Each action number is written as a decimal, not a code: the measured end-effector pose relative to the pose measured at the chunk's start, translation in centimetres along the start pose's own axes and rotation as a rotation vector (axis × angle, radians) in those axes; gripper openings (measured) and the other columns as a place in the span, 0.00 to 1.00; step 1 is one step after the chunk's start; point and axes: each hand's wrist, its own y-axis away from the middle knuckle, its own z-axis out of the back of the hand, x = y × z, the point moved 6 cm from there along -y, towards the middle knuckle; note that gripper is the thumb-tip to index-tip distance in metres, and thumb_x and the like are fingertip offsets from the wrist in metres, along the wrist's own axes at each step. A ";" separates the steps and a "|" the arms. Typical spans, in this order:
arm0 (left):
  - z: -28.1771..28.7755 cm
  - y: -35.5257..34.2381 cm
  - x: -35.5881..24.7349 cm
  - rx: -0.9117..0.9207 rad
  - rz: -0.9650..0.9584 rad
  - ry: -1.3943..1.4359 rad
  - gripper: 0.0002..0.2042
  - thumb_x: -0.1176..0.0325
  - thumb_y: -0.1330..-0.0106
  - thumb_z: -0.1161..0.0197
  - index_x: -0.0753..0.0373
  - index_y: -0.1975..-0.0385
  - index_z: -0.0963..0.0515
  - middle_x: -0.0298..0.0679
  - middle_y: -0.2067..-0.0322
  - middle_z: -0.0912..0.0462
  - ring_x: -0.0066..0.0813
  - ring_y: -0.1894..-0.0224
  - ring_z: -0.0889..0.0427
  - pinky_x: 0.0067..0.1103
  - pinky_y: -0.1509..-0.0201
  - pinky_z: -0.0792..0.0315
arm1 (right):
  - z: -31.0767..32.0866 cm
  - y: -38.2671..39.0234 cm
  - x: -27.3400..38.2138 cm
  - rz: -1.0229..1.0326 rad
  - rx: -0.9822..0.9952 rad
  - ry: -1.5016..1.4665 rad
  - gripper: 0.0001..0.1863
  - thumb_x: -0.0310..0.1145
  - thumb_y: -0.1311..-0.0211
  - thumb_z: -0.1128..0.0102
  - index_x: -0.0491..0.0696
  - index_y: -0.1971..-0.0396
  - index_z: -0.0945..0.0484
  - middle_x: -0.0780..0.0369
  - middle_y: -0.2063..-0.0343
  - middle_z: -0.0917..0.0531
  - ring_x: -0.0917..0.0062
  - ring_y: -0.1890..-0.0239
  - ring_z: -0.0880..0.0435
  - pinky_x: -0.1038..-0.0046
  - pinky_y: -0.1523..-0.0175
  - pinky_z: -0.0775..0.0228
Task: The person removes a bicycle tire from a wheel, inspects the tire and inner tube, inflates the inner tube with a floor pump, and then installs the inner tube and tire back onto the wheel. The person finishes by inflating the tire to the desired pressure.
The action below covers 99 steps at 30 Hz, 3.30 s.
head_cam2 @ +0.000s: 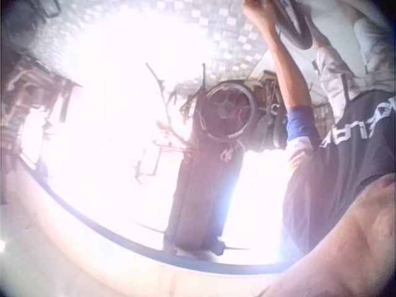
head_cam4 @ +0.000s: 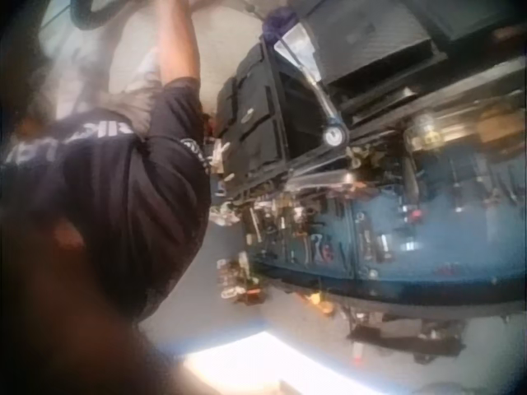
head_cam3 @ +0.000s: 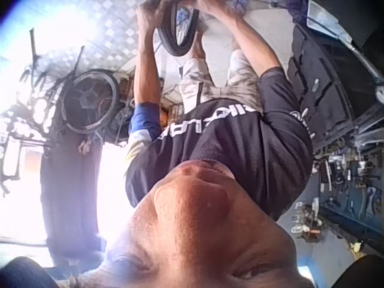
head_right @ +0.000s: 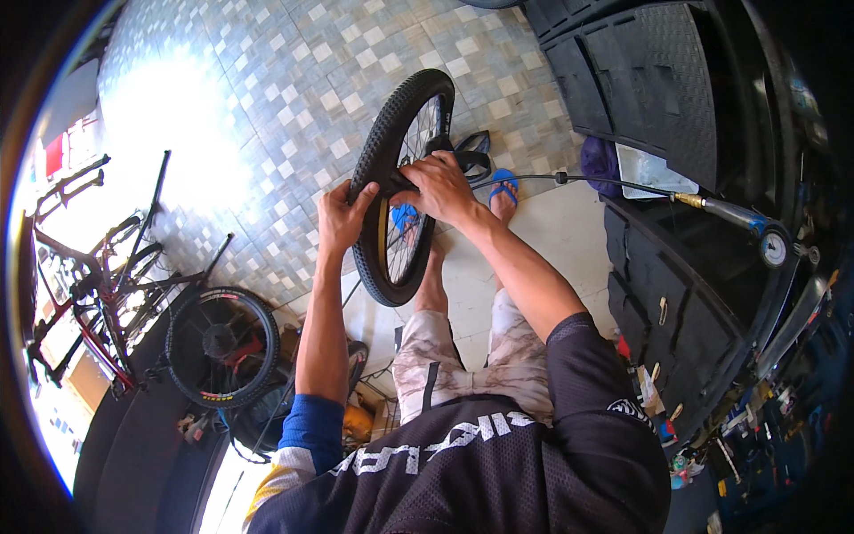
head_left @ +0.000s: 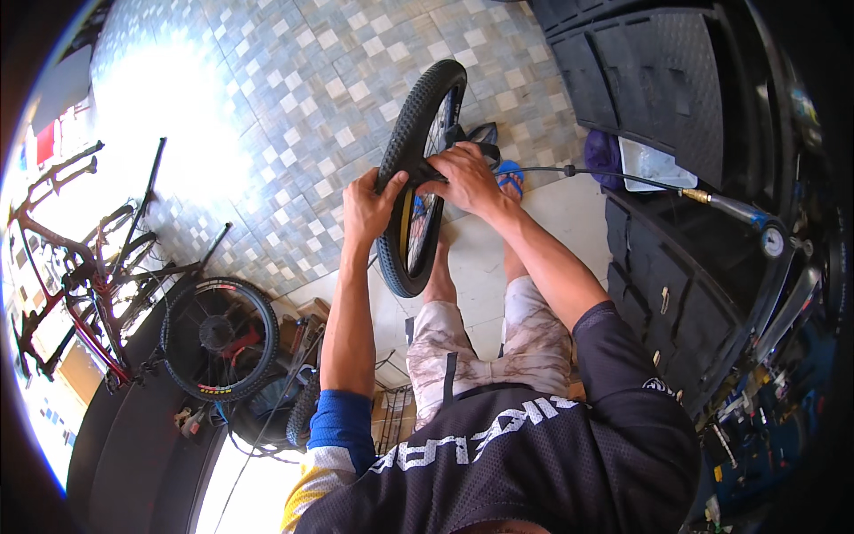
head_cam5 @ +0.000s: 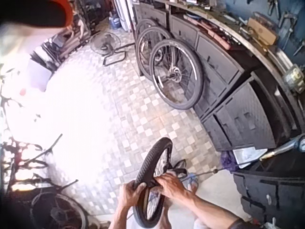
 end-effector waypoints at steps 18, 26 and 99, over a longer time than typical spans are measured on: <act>-3.0 -0.4 5.4 0.189 0.161 0.713 0.16 0.58 0.25 0.33 0.69 0.65 0.15 0.30 0.72 0.15 0.13 0.73 0.23 0.16 0.69 0.31 | 2.6 -0.5 0.4 -0.350 0.170 -0.432 0.19 0.47 0.27 0.38 0.45 0.58 0.12 0.60 0.71 0.12 0.69 0.66 0.14 0.66 0.57 0.25; -5.0 -0.4 5.3 0.222 0.177 0.839 0.15 0.60 0.25 0.34 0.70 0.62 0.15 0.33 0.71 0.13 0.15 0.72 0.21 0.16 0.68 0.29 | 0.9 -0.1 -5.9 -0.412 0.118 -0.559 0.15 0.41 0.28 0.37 0.48 0.52 0.14 0.55 0.66 0.11 0.65 0.63 0.14 0.67 0.55 0.26; -10.4 7.9 0.9 0.320 0.180 1.222 0.19 0.61 0.23 0.36 0.65 0.39 0.26 0.34 0.52 0.15 0.19 0.53 0.18 0.20 0.49 0.24 | -1.5 5.6 -1.6 -0.745 0.057 -2.128 0.38 0.64 0.24 0.53 0.42 0.39 0.23 0.55 0.48 0.14 0.66 0.47 0.13 0.59 0.39 0.22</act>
